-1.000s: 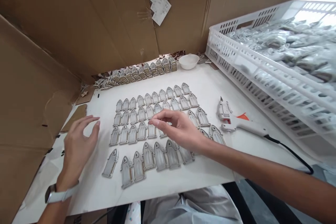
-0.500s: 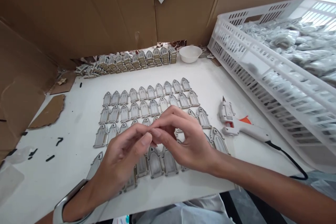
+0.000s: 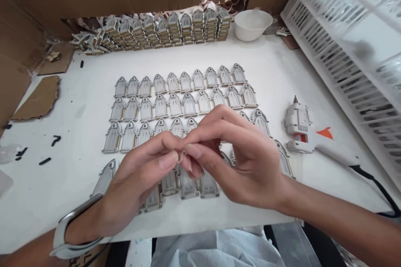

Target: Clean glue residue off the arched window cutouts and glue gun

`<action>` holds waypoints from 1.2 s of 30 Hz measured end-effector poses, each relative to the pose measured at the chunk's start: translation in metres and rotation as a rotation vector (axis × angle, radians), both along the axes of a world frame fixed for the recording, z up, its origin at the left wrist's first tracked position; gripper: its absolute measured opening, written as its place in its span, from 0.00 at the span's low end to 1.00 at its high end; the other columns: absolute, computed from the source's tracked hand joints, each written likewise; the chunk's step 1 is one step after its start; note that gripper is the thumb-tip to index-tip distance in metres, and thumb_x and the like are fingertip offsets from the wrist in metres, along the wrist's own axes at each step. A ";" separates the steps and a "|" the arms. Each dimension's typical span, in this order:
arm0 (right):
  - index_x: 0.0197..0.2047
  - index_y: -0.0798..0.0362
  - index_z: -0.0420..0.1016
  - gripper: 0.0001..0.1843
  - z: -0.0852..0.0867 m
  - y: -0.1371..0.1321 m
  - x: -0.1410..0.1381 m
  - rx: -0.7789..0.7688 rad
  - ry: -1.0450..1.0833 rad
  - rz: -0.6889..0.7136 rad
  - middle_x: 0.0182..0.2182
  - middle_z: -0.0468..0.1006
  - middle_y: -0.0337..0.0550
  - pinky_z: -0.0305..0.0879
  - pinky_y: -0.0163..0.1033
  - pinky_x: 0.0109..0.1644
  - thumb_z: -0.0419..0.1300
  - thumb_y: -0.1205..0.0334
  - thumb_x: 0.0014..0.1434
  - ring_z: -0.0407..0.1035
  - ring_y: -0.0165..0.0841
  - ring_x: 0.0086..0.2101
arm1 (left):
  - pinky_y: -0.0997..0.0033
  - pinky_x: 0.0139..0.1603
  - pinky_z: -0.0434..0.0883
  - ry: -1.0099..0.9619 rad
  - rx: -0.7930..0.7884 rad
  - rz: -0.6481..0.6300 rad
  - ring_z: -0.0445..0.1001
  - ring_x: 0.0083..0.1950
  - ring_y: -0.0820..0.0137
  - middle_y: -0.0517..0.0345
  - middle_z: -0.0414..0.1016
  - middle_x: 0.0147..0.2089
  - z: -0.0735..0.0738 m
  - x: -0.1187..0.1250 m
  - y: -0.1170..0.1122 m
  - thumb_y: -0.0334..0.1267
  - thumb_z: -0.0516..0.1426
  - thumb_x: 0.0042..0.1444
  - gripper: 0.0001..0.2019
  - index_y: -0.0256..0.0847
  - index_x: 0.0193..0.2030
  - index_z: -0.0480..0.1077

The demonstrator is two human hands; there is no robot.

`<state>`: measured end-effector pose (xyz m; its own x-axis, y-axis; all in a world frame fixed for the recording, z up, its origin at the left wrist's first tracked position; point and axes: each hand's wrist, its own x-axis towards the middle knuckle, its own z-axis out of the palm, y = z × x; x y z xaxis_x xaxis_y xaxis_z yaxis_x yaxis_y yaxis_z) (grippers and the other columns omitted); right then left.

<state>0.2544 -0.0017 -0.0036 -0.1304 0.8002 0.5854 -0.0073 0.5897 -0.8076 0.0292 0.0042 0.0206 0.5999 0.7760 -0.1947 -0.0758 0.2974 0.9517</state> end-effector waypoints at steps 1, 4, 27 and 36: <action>0.53 0.50 0.87 0.06 0.001 0.000 0.001 -0.005 -0.014 -0.007 0.38 0.86 0.40 0.81 0.37 0.34 0.71 0.70 0.79 0.82 0.31 0.40 | 0.66 0.56 0.79 -0.009 0.000 0.003 0.82 0.52 0.62 0.59 0.85 0.47 0.000 0.000 0.000 0.48 0.61 0.81 0.11 0.55 0.49 0.85; 0.51 0.50 0.88 0.05 0.002 0.000 0.003 -0.001 -0.062 -0.045 0.38 0.85 0.40 0.80 0.37 0.33 0.72 0.69 0.78 0.80 0.32 0.40 | 0.68 0.54 0.79 -0.009 0.009 0.012 0.83 0.51 0.65 0.60 0.87 0.46 0.001 0.001 0.000 0.48 0.63 0.80 0.09 0.55 0.48 0.86; 0.50 0.47 0.87 0.04 0.000 -0.002 0.003 -0.038 -0.076 -0.056 0.39 0.84 0.41 0.77 0.39 0.31 0.71 0.67 0.79 0.78 0.33 0.38 | 0.69 0.56 0.86 -0.006 0.002 0.040 0.87 0.49 0.66 0.60 0.89 0.44 -0.003 0.002 0.000 0.48 0.68 0.78 0.07 0.54 0.48 0.88; 0.49 0.48 0.84 0.04 0.004 -0.001 0.006 -0.132 -0.038 -0.009 0.42 0.84 0.42 0.77 0.41 0.37 0.68 0.66 0.80 0.76 0.33 0.41 | 0.66 0.50 0.88 0.048 0.031 0.089 0.88 0.45 0.64 0.58 0.88 0.41 -0.002 0.001 0.000 0.51 0.72 0.74 0.07 0.55 0.45 0.89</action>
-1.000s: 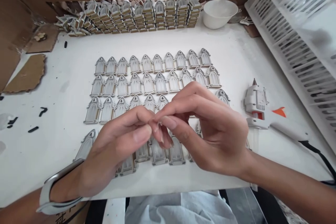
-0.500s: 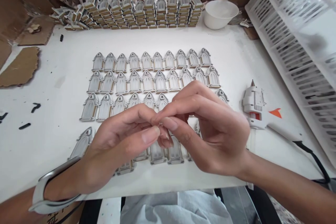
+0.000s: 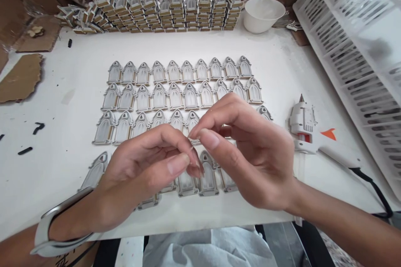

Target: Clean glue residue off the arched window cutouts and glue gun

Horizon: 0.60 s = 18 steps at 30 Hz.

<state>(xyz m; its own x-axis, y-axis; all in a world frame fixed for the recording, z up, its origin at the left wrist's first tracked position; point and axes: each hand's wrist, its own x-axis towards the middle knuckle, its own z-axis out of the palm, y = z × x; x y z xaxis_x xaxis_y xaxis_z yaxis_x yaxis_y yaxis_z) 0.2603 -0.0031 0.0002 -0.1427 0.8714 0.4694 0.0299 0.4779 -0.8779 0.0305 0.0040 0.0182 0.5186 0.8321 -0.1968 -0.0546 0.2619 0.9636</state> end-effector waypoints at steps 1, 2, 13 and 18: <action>0.49 0.48 0.84 0.04 0.000 0.000 0.000 -0.013 0.007 0.002 0.42 0.84 0.42 0.77 0.41 0.36 0.68 0.65 0.80 0.76 0.34 0.41 | 0.67 0.50 0.88 0.008 0.009 0.000 0.87 0.45 0.64 0.59 0.88 0.41 0.000 0.000 0.000 0.51 0.71 0.74 0.07 0.56 0.45 0.89; 0.49 0.47 0.84 0.04 0.000 0.000 0.000 -0.026 0.015 0.004 0.42 0.84 0.43 0.77 0.41 0.36 0.68 0.65 0.80 0.77 0.34 0.41 | 0.68 0.50 0.88 0.015 0.016 -0.003 0.87 0.45 0.64 0.59 0.88 0.41 0.000 0.000 0.000 0.51 0.71 0.74 0.07 0.57 0.45 0.89; 0.50 0.48 0.84 0.03 -0.001 0.000 0.000 -0.077 0.069 0.029 0.41 0.85 0.41 0.76 0.41 0.37 0.68 0.64 0.81 0.77 0.34 0.40 | 0.68 0.48 0.87 0.055 0.118 -0.089 0.88 0.45 0.64 0.58 0.88 0.42 0.000 -0.002 0.004 0.51 0.68 0.77 0.09 0.54 0.46 0.87; 0.50 0.48 0.84 0.04 -0.003 0.001 -0.001 -0.094 0.115 0.044 0.39 0.84 0.40 0.74 0.42 0.36 0.68 0.61 0.82 0.77 0.33 0.38 | 0.75 0.49 0.85 0.005 0.191 -0.123 0.88 0.46 0.69 0.60 0.89 0.44 -0.003 -0.002 0.005 0.45 0.65 0.81 0.07 0.50 0.49 0.85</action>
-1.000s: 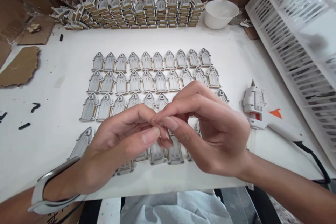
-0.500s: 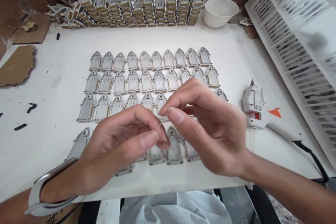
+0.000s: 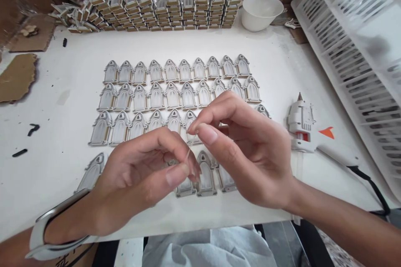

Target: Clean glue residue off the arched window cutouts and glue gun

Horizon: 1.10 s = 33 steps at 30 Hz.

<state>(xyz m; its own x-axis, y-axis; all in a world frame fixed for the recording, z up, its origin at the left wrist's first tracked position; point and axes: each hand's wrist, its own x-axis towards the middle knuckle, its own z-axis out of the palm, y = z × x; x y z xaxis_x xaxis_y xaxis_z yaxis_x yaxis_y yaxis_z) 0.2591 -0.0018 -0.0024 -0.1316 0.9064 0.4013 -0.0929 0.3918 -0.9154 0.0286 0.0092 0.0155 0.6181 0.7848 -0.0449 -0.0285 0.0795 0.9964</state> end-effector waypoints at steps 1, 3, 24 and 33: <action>0.50 0.47 0.84 0.04 0.000 0.000 0.000 -0.005 0.002 0.000 0.39 0.84 0.40 0.74 0.43 0.36 0.68 0.61 0.82 0.77 0.33 0.38 | 0.75 0.50 0.85 -0.003 0.007 -0.001 0.89 0.46 0.69 0.60 0.89 0.45 0.000 0.000 0.000 0.44 0.65 0.81 0.07 0.50 0.49 0.85; 0.50 0.47 0.84 0.04 0.000 0.000 0.000 -0.008 0.004 -0.003 0.39 0.84 0.40 0.74 0.43 0.35 0.68 0.61 0.82 0.77 0.34 0.38 | 0.76 0.49 0.86 0.005 0.010 0.004 0.89 0.46 0.69 0.61 0.88 0.44 0.001 0.001 -0.001 0.44 0.65 0.80 0.07 0.50 0.49 0.85; 0.50 0.51 0.83 0.02 0.000 -0.003 0.002 -0.083 0.048 0.054 0.43 0.85 0.41 0.73 0.42 0.41 0.69 0.67 0.80 0.76 0.31 0.42 | 0.75 0.46 0.86 -0.024 0.016 0.068 0.85 0.42 0.69 0.60 0.86 0.39 -0.002 0.007 -0.001 0.44 0.71 0.75 0.06 0.49 0.45 0.84; 0.49 0.48 0.85 0.05 0.000 -0.001 0.003 -0.104 0.023 -0.013 0.43 0.84 0.39 0.72 0.43 0.40 0.71 0.58 0.81 0.76 0.31 0.41 | 0.77 0.51 0.87 -0.095 0.015 0.031 0.88 0.44 0.74 0.65 0.88 0.41 -0.002 0.004 -0.002 0.43 0.70 0.76 0.03 0.50 0.48 0.85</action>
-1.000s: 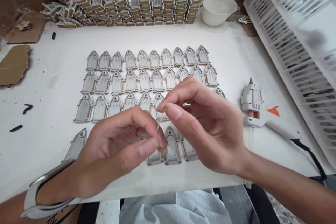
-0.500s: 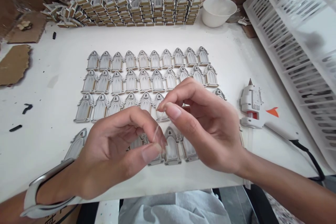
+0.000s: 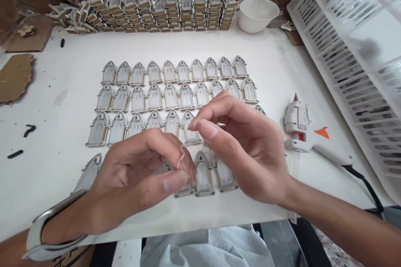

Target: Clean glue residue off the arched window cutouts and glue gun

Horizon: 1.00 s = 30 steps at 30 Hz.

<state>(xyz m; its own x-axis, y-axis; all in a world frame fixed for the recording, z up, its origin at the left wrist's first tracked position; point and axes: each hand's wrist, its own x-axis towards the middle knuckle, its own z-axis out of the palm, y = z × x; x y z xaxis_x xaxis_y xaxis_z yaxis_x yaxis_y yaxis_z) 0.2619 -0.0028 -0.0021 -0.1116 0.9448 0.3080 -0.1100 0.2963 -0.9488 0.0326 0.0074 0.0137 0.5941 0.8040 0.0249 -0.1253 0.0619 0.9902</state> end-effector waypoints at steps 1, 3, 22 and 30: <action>0.49 0.48 0.85 0.04 0.001 0.000 0.000 0.006 0.001 0.001 0.43 0.84 0.39 0.73 0.43 0.40 0.71 0.59 0.80 0.76 0.32 0.41 | 0.77 0.52 0.87 0.003 -0.002 0.000 0.88 0.44 0.74 0.65 0.88 0.41 0.000 -0.001 0.000 0.43 0.70 0.76 0.04 0.51 0.48 0.85; 0.49 0.47 0.86 0.03 0.003 0.000 0.002 0.014 -0.015 0.018 0.44 0.85 0.40 0.74 0.43 0.40 0.70 0.60 0.80 0.76 0.33 0.41 | 0.77 0.51 0.87 0.013 -0.006 0.002 0.88 0.45 0.74 0.65 0.89 0.41 -0.001 -0.002 0.000 0.44 0.70 0.77 0.04 0.52 0.48 0.86; 0.51 0.47 0.91 0.03 -0.008 0.006 -0.002 0.379 -0.150 -0.078 0.40 0.89 0.40 0.80 0.40 0.35 0.76 0.63 0.76 0.77 0.30 0.33 | 0.68 0.48 0.86 -0.077 -0.027 0.008 0.87 0.44 0.67 0.60 0.88 0.44 -0.006 -0.005 0.001 0.38 0.64 0.79 0.07 0.52 0.52 0.85; 0.48 0.49 0.88 0.05 -0.002 0.006 -0.005 0.353 -0.116 -0.081 0.36 0.87 0.40 0.75 0.41 0.31 0.74 0.69 0.73 0.78 0.33 0.34 | 0.68 0.43 0.83 -0.036 0.005 0.083 0.83 0.38 0.68 0.59 0.84 0.36 0.002 -0.001 0.003 0.44 0.66 0.78 0.09 0.49 0.45 0.86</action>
<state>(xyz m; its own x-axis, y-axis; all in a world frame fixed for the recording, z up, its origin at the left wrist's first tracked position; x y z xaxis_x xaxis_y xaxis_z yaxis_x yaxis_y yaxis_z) 0.2571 0.0028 -0.0039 -0.0939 0.7903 0.6055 0.0294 0.6101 -0.7918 0.0316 0.0107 0.0155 0.5241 0.8502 0.0495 -0.1653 0.0445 0.9852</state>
